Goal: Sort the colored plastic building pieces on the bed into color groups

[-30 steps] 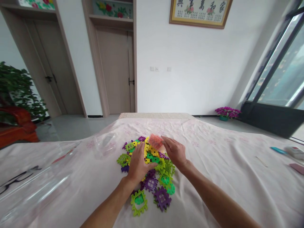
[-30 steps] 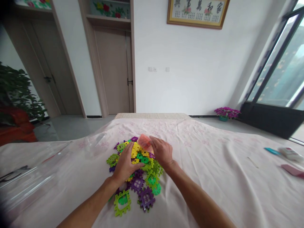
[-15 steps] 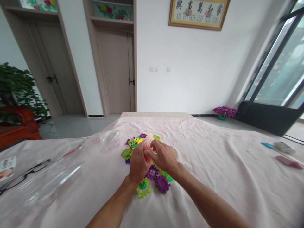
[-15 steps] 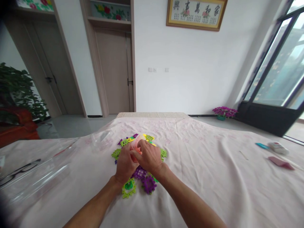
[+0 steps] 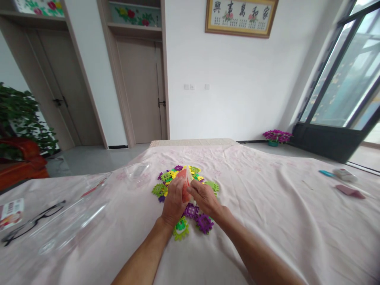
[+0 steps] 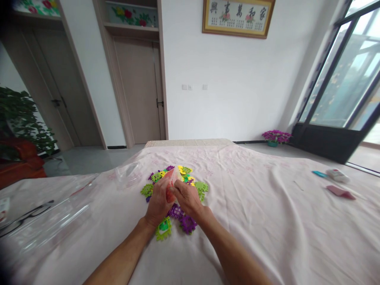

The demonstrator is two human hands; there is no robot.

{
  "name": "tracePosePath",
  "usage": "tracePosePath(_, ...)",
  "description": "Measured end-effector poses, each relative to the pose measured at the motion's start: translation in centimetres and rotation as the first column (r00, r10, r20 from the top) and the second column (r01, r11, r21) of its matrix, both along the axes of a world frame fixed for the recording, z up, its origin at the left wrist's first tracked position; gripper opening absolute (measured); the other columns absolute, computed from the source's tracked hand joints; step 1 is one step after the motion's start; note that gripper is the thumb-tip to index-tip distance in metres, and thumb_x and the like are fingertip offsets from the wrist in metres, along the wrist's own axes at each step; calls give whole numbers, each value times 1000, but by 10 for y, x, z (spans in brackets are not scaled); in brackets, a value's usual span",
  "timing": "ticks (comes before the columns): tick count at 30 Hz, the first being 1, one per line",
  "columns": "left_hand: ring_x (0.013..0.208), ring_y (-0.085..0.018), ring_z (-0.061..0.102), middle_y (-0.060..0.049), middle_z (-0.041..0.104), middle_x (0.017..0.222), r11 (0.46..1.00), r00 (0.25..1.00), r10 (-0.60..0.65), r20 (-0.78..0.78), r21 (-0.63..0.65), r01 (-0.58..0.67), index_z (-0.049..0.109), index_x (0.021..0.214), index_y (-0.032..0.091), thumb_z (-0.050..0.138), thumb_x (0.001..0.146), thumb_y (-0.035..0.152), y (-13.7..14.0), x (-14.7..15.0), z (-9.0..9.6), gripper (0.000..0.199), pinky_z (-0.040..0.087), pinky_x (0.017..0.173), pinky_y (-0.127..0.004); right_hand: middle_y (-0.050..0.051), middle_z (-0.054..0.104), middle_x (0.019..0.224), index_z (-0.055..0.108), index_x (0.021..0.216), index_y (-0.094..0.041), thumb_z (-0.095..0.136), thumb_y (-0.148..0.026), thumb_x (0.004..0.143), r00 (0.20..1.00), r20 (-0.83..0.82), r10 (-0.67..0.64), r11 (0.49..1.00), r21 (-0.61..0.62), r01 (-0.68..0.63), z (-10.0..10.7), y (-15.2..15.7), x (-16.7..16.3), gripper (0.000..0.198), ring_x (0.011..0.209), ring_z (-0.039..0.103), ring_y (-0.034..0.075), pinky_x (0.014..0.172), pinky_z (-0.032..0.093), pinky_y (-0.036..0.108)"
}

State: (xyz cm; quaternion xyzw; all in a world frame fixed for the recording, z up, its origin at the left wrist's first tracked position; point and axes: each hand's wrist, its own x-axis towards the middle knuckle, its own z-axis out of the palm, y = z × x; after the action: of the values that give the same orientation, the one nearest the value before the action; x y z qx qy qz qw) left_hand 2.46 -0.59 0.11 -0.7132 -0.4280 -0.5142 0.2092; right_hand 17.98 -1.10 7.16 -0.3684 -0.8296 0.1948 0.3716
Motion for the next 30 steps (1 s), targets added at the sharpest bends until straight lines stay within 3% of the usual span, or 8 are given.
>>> tracePosePath(5,129,-29,47,-19,53,132,1000,999,-9,42,-20,9,37,140,14,58,86,21,4,-8,-2,58,44,106,-51,-5,52,56,41,68,-22,40,-44,96,934,-343,-101,988,-146,53,-26,11,5,35,55,50,12,56,37,22)
tracePosePath(11,130,-30,46,-17,52,132,997,999,-38,13,-70,39,38,140,16,61,83,16,7,-10,-4,61,42,107,-52,-6,47,45,40,61,-22,52,-39,88,818,-446,-364,931,-174,320,-42,25,6,34,44,48,11,50,35,23)
tracePosePath(16,128,-29,47,-16,54,129,999,998,-39,52,-13,40,39,139,18,60,83,13,6,-13,1,60,44,105,-53,-7,47,44,40,61,-23,55,-40,84,634,-610,-475,880,-315,356,-51,41,21,31,42,51,13,46,36,23)
tracePosePath(18,128,-29,48,-17,53,130,1000,997,-30,72,-3,31,38,139,17,60,83,13,6,-16,4,60,43,105,-54,-7,46,43,41,63,-24,55,-42,84,597,-634,-491,871,-345,349,-56,46,31,31,41,50,13,45,36,23)
tracePosePath(24,137,-29,38,-16,50,134,998,998,46,37,38,-48,39,140,19,56,86,9,7,-21,8,57,39,110,-54,-6,49,46,42,64,-24,53,-47,86,597,-623,-506,861,-318,397,-71,53,41,34,42,45,12,45,34,24)
tracePosePath(27,140,-27,35,-13,47,138,995,998,56,-40,87,-52,45,138,24,51,88,6,7,-24,6,53,38,111,-52,-6,48,50,42,63,-23,53,-48,85,651,-578,-493,854,-177,490,-72,52,37,36,48,43,11,50,34,23)
tracePosePath(30,141,-28,34,-10,48,139,992,987,72,-145,114,-55,48,135,30,50,88,4,4,-27,4,54,33,113,-56,-6,46,56,42,62,-21,54,-45,85,717,-481,-505,814,10,580,-70,51,37,35,53,37,10,55,32,23)
